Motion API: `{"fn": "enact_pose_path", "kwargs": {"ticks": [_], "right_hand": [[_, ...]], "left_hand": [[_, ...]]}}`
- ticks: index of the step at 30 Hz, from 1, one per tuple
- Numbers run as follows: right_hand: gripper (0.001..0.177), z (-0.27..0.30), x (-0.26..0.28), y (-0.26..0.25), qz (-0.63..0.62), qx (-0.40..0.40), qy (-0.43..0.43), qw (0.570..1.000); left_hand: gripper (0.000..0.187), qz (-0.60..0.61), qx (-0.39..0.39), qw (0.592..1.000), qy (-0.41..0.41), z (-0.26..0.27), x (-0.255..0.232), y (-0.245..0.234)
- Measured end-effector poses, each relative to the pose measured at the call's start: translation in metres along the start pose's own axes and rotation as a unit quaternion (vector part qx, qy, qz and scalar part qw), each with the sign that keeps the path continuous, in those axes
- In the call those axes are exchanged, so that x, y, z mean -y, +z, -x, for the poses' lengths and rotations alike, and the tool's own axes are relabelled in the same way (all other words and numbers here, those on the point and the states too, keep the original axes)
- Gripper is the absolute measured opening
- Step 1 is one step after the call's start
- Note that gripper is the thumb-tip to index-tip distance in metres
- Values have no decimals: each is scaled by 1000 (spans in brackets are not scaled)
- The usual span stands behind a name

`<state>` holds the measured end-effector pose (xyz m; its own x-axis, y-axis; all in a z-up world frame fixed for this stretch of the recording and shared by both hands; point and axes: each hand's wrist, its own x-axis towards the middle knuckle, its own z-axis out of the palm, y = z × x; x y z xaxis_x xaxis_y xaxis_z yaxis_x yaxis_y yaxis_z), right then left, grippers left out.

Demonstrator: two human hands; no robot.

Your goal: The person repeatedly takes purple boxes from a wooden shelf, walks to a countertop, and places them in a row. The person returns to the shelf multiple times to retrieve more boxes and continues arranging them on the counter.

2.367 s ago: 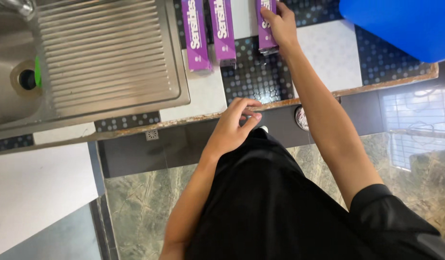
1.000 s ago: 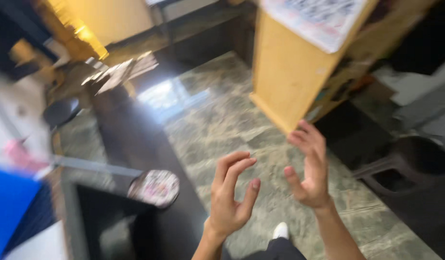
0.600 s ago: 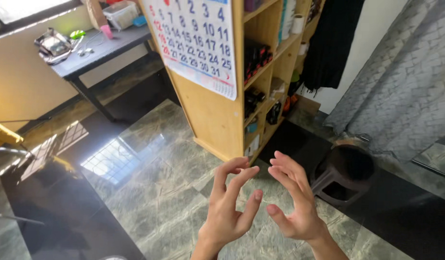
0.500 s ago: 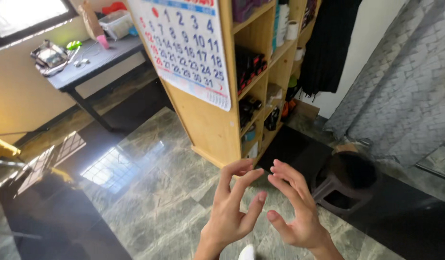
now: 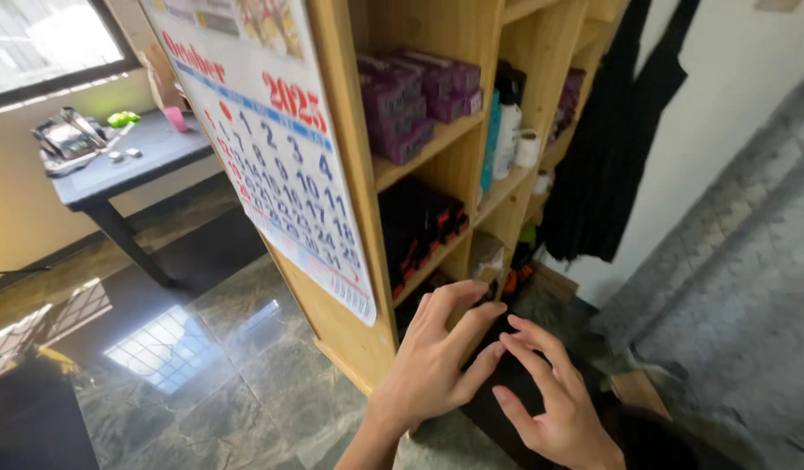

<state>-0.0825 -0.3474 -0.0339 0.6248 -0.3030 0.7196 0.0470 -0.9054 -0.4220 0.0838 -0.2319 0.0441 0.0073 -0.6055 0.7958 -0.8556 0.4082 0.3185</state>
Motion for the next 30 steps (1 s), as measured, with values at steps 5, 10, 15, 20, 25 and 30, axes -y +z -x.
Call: {"fn": "enact_pose_path", "kwargs": {"ticks": [5,10,15,20,25,30], "right_hand": [[47,-73,-72,-3,-70,-10,2,997],[46,-146,-140,20,-138,57,-56,987],[40,-223,-183,23,-231,100,-132,959],[38,-285,-217,14,-272,112,-233,927],[35,-311,-230,8,-298,130,-294,899],[35,-331,-215,10,-273,83,-358,889]], "left_hand": [[28,-97,-5,995,9,-62,45,7],[43,-242,-44,968,-45,-96,79,3],[49,-288,-93,946,-119,-127,93,2],[57,-378,-139,898,-177,-161,94,28],[67,-414,-148,861,-254,-173,101,49],[83,-409,-154,853,-287,-183,97,51]]}}
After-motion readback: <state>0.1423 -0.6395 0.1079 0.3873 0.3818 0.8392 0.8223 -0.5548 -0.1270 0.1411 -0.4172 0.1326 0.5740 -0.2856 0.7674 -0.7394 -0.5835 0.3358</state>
